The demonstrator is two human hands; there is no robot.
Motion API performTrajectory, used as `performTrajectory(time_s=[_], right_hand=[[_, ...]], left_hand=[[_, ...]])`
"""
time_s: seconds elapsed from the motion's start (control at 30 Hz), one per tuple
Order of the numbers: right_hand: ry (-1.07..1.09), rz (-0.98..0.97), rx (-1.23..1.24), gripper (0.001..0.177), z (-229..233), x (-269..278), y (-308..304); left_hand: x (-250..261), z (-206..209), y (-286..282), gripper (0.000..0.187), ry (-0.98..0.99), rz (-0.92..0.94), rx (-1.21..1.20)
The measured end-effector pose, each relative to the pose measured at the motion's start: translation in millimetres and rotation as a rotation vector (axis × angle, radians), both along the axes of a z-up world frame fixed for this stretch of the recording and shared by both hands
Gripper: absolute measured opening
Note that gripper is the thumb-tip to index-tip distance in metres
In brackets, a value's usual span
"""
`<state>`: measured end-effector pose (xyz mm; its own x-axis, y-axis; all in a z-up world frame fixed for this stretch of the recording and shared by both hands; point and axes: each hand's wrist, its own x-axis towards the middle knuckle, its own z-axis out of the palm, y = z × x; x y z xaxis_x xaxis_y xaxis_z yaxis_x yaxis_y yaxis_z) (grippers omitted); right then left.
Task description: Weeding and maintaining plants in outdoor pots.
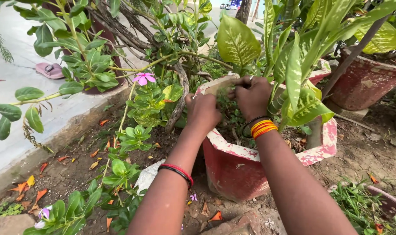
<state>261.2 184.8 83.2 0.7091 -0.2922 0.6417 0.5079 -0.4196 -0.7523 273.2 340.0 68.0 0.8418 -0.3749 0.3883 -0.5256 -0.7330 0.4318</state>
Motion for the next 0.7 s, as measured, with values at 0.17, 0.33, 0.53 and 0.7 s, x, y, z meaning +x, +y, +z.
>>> performTrajectory(time_s=[0.17, 0.33, 0.53, 0.7], right_hand=[[-0.083, -0.194, -0.108, 0.019, 1.0, 0.1, 1.1], [-0.189, -0.295, -0.152, 0.019, 0.8, 8.1, -8.1], [-0.184, -0.317, -0.212, 0.016, -1.1, 5.9, -2.8], [-0.157, -0.335, -0.265, 0.016, -3.4, 4.3, -3.0]], left_hand=[[-28.4, 37.8, 6.8, 0.020, 0.091, -0.071, 0.331], [30.8, -14.6, -41.0, 0.021, -0.068, -0.145, 0.326], [37.1, -23.5, -82.3, 0.031, 0.113, -0.121, 0.397], [57.6, -41.7, -89.0, 0.030, 0.204, -0.127, 0.196]])
